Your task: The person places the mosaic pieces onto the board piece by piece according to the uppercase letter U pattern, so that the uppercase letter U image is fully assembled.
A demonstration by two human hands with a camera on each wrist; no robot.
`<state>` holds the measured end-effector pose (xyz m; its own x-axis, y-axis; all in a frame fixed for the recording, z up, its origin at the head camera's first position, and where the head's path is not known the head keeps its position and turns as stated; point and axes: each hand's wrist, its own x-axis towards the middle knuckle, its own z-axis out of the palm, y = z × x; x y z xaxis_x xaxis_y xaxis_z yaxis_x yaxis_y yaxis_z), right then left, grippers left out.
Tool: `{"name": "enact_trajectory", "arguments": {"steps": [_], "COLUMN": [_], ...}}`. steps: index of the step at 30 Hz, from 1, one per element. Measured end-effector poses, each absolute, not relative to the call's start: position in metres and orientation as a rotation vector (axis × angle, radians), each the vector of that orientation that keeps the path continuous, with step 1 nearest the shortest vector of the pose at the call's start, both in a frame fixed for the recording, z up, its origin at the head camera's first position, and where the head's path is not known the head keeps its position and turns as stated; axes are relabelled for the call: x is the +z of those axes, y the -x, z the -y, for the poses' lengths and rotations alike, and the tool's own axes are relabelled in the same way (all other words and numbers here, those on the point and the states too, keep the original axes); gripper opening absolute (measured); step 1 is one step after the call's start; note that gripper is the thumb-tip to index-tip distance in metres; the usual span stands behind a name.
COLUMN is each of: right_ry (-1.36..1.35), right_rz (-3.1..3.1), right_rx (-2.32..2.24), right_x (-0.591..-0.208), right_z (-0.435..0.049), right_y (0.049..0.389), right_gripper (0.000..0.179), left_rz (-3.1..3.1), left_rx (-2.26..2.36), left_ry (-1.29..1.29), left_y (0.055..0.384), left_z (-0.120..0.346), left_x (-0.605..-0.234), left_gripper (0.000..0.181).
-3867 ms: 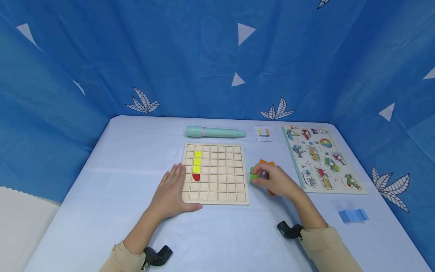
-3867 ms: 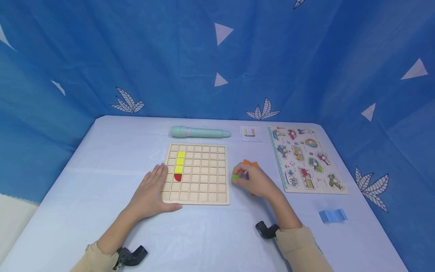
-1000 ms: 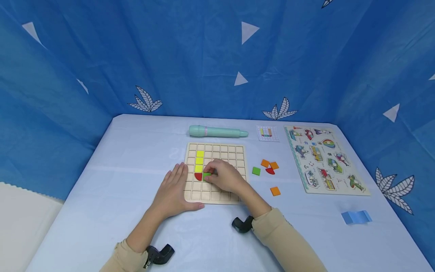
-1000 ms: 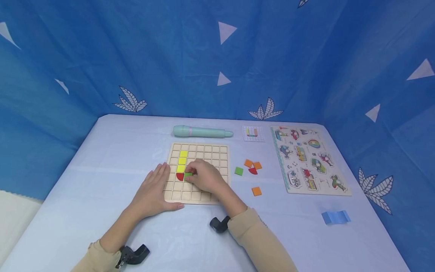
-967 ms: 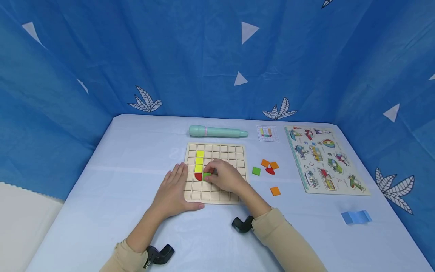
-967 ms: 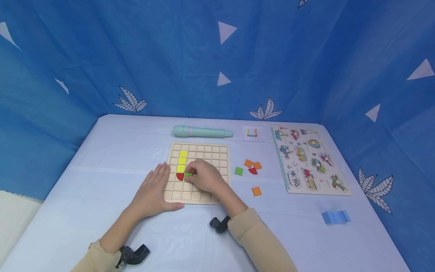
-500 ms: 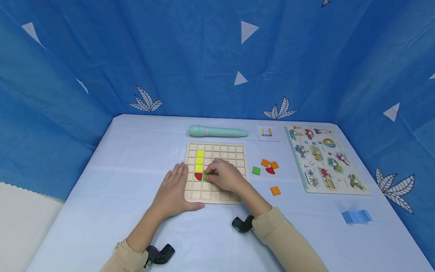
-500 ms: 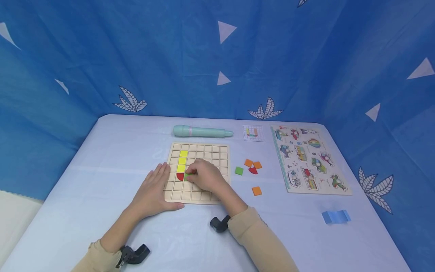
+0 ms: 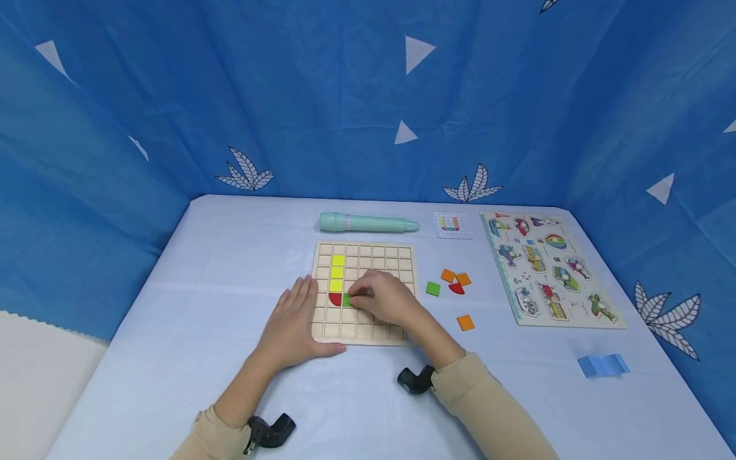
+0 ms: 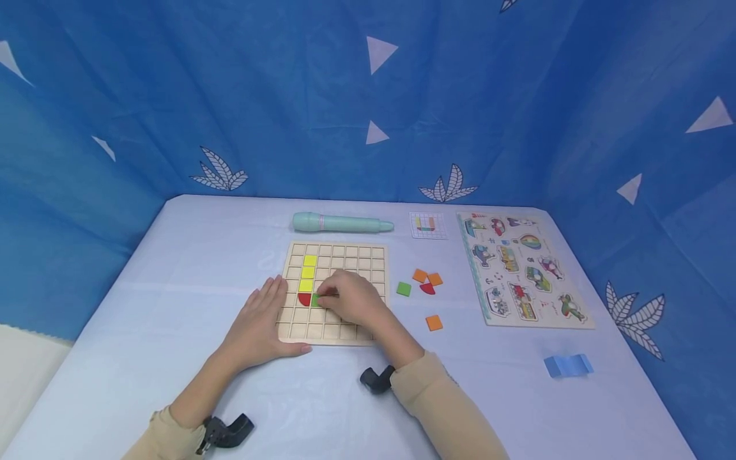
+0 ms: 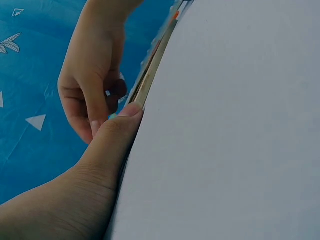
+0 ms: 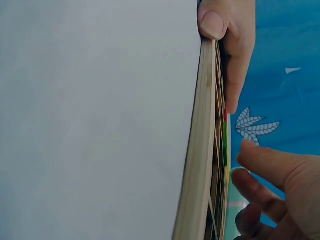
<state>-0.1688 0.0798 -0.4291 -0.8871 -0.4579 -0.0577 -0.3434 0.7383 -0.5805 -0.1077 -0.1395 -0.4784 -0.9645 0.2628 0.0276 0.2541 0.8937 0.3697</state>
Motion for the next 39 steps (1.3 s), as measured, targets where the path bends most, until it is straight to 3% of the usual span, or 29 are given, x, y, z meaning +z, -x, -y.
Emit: {"name": "enact_trajectory", "arguments": {"steps": [10,39], "right_ry": [0.555,0.287], "right_rz": [-2.772,-2.83], "right_rx": [-0.914,-0.943], "right_x": [-0.417,-0.421], "right_z": [-0.112,-0.212], "right_y": [0.168,0.179], "right_gripper": [0.022,0.024], "left_rz": [-3.047,-3.035], "left_rx": [0.609,0.61], "left_ry": [-0.411,-0.402], "left_y": [0.107,0.107], "left_z": [0.139,0.138], "left_x": [-0.479,-0.478], "left_gripper": [0.14,0.141]}}
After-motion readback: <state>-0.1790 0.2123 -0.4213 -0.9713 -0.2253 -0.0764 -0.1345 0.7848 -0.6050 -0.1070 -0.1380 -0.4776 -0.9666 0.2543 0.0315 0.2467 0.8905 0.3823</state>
